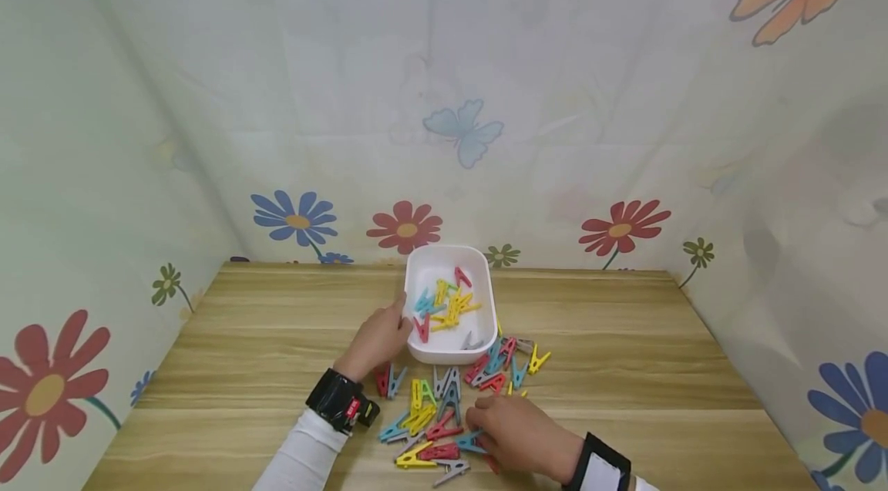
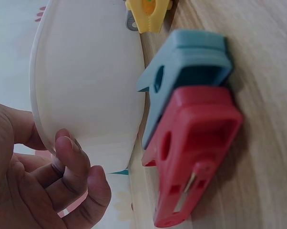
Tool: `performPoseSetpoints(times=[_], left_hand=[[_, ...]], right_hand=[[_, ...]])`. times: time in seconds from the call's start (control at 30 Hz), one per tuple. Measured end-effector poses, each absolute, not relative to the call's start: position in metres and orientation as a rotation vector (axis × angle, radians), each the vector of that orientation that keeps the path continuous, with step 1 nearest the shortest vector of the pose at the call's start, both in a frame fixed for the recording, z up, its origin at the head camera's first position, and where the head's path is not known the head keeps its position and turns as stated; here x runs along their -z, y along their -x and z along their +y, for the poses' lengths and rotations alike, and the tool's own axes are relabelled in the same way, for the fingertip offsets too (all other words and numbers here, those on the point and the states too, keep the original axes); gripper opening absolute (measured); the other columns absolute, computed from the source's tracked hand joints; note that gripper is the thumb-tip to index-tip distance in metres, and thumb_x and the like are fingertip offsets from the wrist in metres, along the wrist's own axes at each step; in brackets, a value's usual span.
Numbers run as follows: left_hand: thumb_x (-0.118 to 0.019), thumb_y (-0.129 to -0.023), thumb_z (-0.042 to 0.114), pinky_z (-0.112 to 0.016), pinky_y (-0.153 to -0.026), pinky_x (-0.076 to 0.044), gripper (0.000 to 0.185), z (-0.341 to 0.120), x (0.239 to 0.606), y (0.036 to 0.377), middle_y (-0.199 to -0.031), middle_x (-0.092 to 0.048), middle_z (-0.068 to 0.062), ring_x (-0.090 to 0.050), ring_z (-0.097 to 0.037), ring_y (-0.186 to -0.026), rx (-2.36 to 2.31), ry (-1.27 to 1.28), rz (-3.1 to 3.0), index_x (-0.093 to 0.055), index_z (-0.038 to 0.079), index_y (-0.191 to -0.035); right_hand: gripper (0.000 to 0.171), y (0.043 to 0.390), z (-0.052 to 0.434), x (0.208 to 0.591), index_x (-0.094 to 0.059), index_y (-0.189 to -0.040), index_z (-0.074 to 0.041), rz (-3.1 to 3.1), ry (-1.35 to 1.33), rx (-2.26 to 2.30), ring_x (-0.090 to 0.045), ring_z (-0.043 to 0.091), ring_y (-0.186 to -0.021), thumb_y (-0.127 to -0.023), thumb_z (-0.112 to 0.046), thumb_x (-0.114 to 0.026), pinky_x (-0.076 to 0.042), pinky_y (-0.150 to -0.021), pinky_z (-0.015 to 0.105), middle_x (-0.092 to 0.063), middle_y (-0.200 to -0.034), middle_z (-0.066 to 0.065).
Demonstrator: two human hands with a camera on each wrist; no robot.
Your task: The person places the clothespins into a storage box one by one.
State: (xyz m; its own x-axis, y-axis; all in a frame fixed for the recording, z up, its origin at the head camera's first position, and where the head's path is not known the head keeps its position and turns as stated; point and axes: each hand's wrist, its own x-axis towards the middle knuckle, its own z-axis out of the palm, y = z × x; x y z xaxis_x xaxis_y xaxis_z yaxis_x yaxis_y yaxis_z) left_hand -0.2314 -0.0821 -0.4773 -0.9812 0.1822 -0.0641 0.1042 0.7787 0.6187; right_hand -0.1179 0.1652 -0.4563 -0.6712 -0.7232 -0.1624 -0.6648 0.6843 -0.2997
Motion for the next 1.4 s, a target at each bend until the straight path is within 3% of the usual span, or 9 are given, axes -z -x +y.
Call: performPoseSetpoints(times=[0.3, 0.5, 0.67, 1.0, 1.4], left_hand=[[-0.048, -0.102, 0.027, -0.028, -0.047, -0.041, 0.061, -0.083, 0.476, 0.233, -0.069, -0.053, -0.006, -0.052, -0.019, -0.051, -0.990, -0.227, 2.846, -0.029, 0.002, -0.154], [-0.048, -0.102, 0.027, -0.028, -0.047, -0.040, 0.061, -0.085, 0.476, 0.232, -0.068, -0.051, -0.006, -0.052, -0.019, -0.051, -0.977, -0.226, 2.847, -0.029, 0.002, -0.154], [-0.049, -0.102, 0.026, -0.028, -0.047, -0.040, 0.060, -0.086, 0.475, 0.232, -0.067, -0.052, -0.006, -0.051, -0.019, -0.051, -0.975, -0.237, 2.868, -0.030, 0.001, -0.153], [-0.049, -0.101, 0.024, -0.029, -0.049, -0.042, 0.059, -0.084, 0.475, 0.232, -0.078, -0.058, -0.009, -0.051, -0.019, -0.055, -0.985, -0.277, 2.871, -0.032, 0.000, -0.152], [-0.049, -0.101, 0.024, -0.029, -0.049, -0.042, 0.060, -0.084, 0.477, 0.232, -0.079, -0.059, -0.009, -0.052, -0.019, -0.055, -0.990, -0.258, 2.850, -0.031, 0.001, -0.153]], right_hand=[[0.020, 0.127, 0.167, 0.433, -0.055, -0.084, -0.024, 2.704, 1.123, 0.398, -0.039, 0.000, -0.062, -0.082, -0.016, -0.073, -0.034, -0.055, 0.018, -0.047, -0.077, -0.014], [0.023, 0.136, 0.166, 0.416, -0.054, -0.083, -0.022, 2.809, 1.207, 0.414, -0.039, 0.000, -0.062, -0.076, -0.012, -0.073, -0.033, -0.055, 0.018, -0.045, -0.075, -0.014], [0.021, 0.152, 0.163, 0.395, -0.058, -0.087, -0.020, 2.948, 1.277, 0.423, -0.041, 0.000, -0.063, -0.079, -0.013, -0.075, -0.034, -0.056, 0.017, -0.051, -0.076, -0.013], [0.018, 0.189, 0.169, 0.353, -0.062, -0.095, -0.014, 3.070, 1.277, 0.542, -0.055, 0.006, -0.073, -0.083, -0.009, -0.075, -0.052, -0.068, 0.026, -0.063, -0.084, -0.006], [0.014, 0.233, 0.171, 0.352, -0.060, -0.089, -0.012, 3.150, 1.268, 0.536, -0.039, 0.006, -0.058, -0.079, -0.007, -0.069, -0.034, -0.056, 0.023, -0.048, -0.066, -0.006]])
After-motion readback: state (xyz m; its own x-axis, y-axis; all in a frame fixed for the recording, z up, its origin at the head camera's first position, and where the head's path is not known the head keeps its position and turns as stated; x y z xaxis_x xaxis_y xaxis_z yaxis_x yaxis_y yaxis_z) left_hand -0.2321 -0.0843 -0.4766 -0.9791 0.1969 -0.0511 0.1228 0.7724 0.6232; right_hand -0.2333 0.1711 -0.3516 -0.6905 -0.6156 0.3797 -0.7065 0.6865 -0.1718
